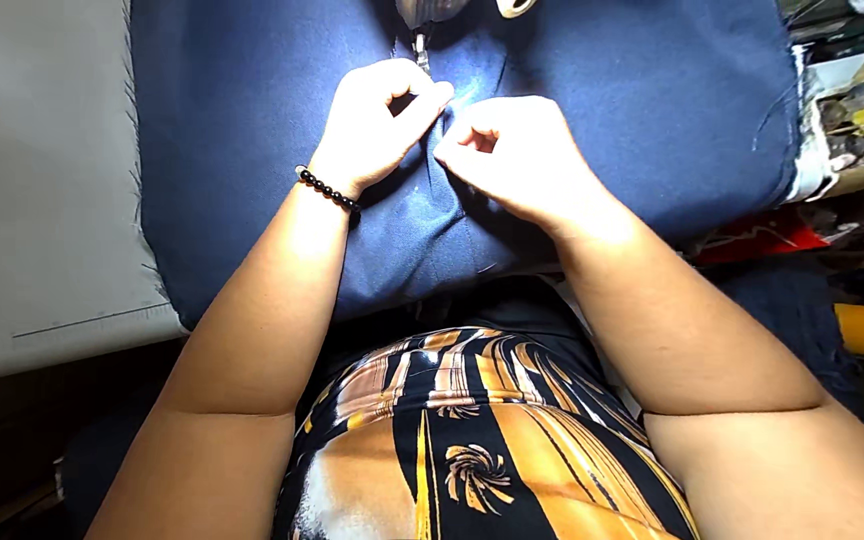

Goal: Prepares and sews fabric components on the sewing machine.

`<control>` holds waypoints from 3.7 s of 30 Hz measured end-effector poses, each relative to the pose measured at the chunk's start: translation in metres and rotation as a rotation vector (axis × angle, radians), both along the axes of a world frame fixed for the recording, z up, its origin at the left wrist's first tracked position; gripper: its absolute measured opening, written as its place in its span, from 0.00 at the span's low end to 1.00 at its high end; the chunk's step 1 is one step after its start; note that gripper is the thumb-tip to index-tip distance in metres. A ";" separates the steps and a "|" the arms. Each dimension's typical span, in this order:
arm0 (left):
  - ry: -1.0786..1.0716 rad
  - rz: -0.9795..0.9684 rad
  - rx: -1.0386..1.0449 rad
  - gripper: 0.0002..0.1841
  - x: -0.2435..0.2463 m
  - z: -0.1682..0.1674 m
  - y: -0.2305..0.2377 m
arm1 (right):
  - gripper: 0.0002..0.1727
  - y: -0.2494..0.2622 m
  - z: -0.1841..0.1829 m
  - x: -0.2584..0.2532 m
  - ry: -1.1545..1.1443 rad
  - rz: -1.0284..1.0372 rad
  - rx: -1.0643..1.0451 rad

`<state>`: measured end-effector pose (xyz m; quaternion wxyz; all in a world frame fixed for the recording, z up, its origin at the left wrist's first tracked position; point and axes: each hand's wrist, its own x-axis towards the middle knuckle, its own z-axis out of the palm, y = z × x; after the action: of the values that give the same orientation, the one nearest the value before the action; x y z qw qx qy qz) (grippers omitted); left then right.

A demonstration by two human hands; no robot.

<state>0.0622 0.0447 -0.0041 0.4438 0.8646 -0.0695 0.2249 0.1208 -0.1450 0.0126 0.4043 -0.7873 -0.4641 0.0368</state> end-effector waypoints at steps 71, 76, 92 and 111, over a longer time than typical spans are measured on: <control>0.376 0.266 0.257 0.14 0.003 0.009 0.006 | 0.26 -0.014 -0.021 0.047 -0.464 0.287 -0.273; 0.422 0.304 0.273 0.14 0.005 0.009 0.000 | 0.25 -0.014 -0.022 0.049 -0.444 0.287 -0.227; 0.597 0.390 0.276 0.17 0.011 0.023 -0.014 | 0.23 -0.013 -0.024 0.052 -0.431 0.302 -0.199; 0.362 0.246 0.717 0.25 -0.046 -0.001 -0.044 | 0.24 -0.015 -0.024 0.055 -0.426 0.333 -0.179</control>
<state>0.0161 0.0011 -0.0048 0.0896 0.9918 0.0394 0.0820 0.1758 -0.1598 -0.0109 0.2150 -0.7228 -0.6564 -0.0225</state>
